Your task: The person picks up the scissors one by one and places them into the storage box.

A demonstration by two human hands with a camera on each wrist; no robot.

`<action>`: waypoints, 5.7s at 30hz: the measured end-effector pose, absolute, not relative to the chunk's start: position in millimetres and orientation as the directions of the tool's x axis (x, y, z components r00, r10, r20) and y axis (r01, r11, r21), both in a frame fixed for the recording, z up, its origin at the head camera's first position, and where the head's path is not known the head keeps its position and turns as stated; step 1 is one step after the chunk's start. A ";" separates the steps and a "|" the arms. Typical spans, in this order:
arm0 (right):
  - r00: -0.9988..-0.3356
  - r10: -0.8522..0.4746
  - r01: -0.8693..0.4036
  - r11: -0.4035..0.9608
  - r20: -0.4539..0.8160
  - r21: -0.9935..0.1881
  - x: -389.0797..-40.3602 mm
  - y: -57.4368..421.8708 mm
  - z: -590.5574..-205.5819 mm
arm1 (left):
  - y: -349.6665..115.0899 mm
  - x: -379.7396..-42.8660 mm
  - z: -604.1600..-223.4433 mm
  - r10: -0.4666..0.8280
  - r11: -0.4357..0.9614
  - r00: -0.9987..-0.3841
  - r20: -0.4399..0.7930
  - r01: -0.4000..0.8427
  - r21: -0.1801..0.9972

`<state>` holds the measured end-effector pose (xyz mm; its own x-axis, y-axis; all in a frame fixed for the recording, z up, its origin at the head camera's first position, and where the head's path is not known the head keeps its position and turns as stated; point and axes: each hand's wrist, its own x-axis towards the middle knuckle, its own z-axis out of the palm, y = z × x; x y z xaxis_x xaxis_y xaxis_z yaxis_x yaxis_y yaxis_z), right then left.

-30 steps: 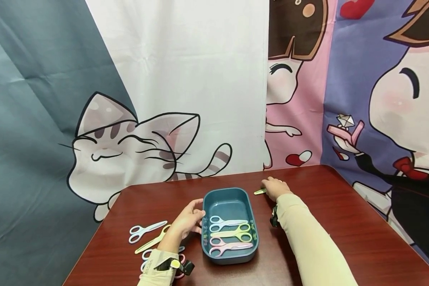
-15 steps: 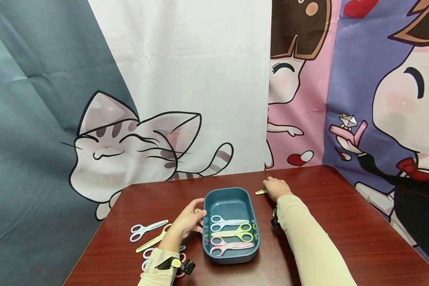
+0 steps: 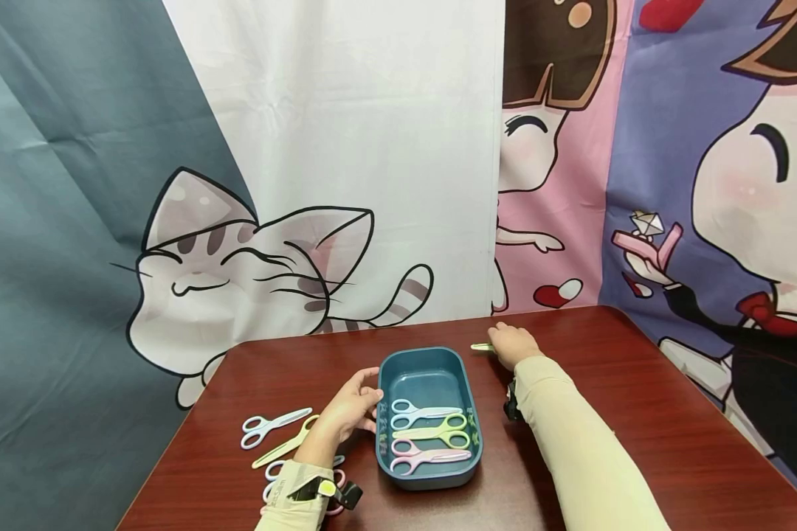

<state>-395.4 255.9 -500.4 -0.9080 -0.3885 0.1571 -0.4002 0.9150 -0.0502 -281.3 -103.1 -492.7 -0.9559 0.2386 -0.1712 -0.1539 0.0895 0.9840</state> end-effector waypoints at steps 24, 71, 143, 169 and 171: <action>-0.801 -0.557 -0.557 0.828 0.221 0.068 -372.1 175.6 -421.9 | -101.7 -281.5 -493.1 0.222 0.098 -0.959 -0.176 -0.158 0.983; -0.792 -0.585 -0.608 0.781 -0.174 0.142 -353.1 85.9 -463.0 | -103.2 -282.4 -494.6 0.230 0.102 -0.957 -0.180 -0.160 0.982; -0.983 -0.080 0.145 0.223 -0.166 -0.964 -324.1 193.2 -465.1 | -102.8 -280.1 -492.7 0.211 0.123 -0.960 -0.183 -0.160 0.980; -0.878 -0.408 0.270 0.008 -0.250 -0.963 -300.2 213.6 -490.5 | -110.4 -283.5 -489.1 0.191 0.152 -0.967 -0.167 -0.139 0.979; -0.878 -0.409 0.271 0.008 -0.250 -0.963 -301.2 213.6 -488.9 | -117.6 -284.3 -483.7 0.171 0.177 -0.976 -0.132 -0.101 0.979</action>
<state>-301.2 213.6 -488.9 -0.8777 -0.4087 -0.2504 0.2708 0.0083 -0.9626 -284.3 -117.6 -483.7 -0.9764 0.1708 -0.1319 -0.1014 0.1768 0.9790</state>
